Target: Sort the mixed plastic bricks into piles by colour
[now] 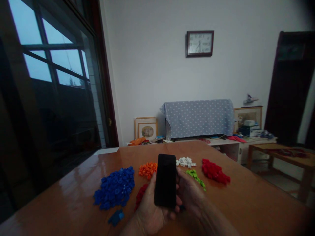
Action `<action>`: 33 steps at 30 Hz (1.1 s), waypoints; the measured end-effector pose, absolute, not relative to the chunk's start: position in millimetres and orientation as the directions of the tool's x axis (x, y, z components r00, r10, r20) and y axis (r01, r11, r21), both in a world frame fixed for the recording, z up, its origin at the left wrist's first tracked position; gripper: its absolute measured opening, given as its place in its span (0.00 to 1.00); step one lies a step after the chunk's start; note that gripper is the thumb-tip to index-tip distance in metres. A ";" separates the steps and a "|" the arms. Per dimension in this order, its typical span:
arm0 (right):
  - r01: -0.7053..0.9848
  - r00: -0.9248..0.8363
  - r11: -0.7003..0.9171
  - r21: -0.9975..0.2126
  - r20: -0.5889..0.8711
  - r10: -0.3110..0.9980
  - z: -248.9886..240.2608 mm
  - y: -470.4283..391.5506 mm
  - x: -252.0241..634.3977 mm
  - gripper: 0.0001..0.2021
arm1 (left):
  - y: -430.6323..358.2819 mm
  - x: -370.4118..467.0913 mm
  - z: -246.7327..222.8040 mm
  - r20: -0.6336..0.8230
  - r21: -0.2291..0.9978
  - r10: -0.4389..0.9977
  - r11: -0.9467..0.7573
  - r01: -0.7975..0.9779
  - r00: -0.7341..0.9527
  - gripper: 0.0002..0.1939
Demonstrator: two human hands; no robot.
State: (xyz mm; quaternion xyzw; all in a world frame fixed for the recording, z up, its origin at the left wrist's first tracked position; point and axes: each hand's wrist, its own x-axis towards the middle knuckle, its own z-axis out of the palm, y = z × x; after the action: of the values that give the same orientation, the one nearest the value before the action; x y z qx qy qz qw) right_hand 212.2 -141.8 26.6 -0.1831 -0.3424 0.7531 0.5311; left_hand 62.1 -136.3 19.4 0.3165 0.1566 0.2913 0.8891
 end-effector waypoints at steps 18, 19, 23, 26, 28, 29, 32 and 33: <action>-0.711 -0.367 -0.183 -0.679 0.136 0.920 18.3 -142.4 204.1 0.13 | -139.7 60.7 25.9 -0.093 0.686 0.699 0.562 -0.463 0.709 0.44; -0.716 -0.368 -0.184 -0.673 0.140 0.919 17.7 -142.3 203.6 0.12 | -139.7 60.5 26.0 -0.101 0.686 0.698 0.564 -0.459 0.709 0.44; -0.713 -0.381 -0.191 -0.675 0.144 0.913 12.9 -140.4 202.4 0.13 | -140.2 60.7 25.8 -0.118 0.686 0.712 0.563 -0.461 0.692 0.45; -0.691 -0.399 -0.197 -0.695 0.139 0.906 10.4 -139.8 202.4 0.14 | -141.0 60.6 25.6 -0.113 0.681 0.718 0.559 -0.473 0.687 0.44; -0.680 -0.412 -0.205 -0.704 0.135 0.901 10.0 -140.0 202.5 0.15 | -141.4 60.1 25.1 -0.107 0.680 0.712 0.561 -0.472 0.694 0.44; -0.677 -0.417 -0.209 -0.706 0.134 0.899 9.9 -140.1 202.6 0.15 | -141.5 59.9 24.5 -0.104 0.680 0.709 0.563 -0.470 0.698 0.44; -0.676 -0.420 -0.219 -0.704 0.123 0.899 8.9 -140.1 203.1 0.17 | -141.0 59.4 20.8 -0.094 0.676 0.708 0.562 -0.477 0.700 0.44; -0.674 -0.419 -0.223 -0.705 0.115 0.901 8.3 -139.9 203.3 0.17 | -140.6 59.4 19.1 -0.091 0.674 0.709 0.561 -0.481 0.700 0.44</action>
State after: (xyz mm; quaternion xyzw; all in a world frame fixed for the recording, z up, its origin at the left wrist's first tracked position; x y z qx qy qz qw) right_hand 203.3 -139.9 8.3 -0.1612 -0.3520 0.7652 0.5143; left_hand 59.4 -140.6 19.1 0.3183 0.1791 0.3437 0.8651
